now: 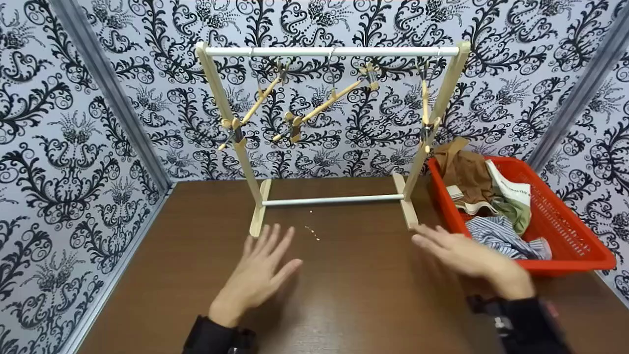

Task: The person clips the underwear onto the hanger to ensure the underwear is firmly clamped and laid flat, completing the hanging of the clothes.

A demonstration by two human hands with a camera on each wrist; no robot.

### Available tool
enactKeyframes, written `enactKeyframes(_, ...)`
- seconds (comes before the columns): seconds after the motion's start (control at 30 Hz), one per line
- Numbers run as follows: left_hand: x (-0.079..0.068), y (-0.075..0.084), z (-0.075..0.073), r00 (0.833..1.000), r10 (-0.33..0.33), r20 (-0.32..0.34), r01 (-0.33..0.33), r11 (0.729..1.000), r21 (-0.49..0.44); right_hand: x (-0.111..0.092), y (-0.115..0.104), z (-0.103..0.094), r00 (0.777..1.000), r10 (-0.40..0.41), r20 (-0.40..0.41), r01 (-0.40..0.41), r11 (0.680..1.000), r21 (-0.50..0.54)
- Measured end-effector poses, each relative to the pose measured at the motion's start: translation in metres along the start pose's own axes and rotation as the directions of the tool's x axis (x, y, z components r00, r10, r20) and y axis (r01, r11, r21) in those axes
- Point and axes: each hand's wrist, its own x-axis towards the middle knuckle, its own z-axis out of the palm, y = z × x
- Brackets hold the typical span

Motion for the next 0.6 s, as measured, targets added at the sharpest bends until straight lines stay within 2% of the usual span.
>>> enactKeyframes(0.13, 0.016, 0.027, -0.004, 0.995, 0.079, 0.068, -0.075, 0.995, -0.060, -0.010, 0.008, -0.033, 1.000, 0.005, 0.022, -0.004, 0.999, -0.040)
enactKeyframes(0.27, 0.035, 0.054, -0.006, 0.976, 0.199, 0.085, -0.190, 0.976, -0.110, -0.013, 0.026, -0.064, 0.999, 0.031, 0.028, -0.027, 0.993, -0.113)
enactKeyframes(0.4, 0.052, 0.083, 0.000, 0.943, 0.330, 0.044, -0.321, 0.935, -0.150, -0.007, 0.057, -0.084, 0.999, 0.025, 0.042, -0.018, 0.986, -0.163)
enactKeyframes(0.5, 0.064, 0.107, 0.011, 0.911, 0.413, -0.011, -0.407, 0.895, -0.183, -0.001, 0.083, -0.093, 0.994, 0.033, 0.109, -0.016, 0.989, -0.149)
enactKeyframes(0.6, 0.076, 0.133, 0.023, 0.887, 0.457, -0.070, -0.458, 0.844, -0.278, 0.002, 0.105, -0.099, 0.977, 0.078, 0.197, -0.054, 0.991, -0.123)
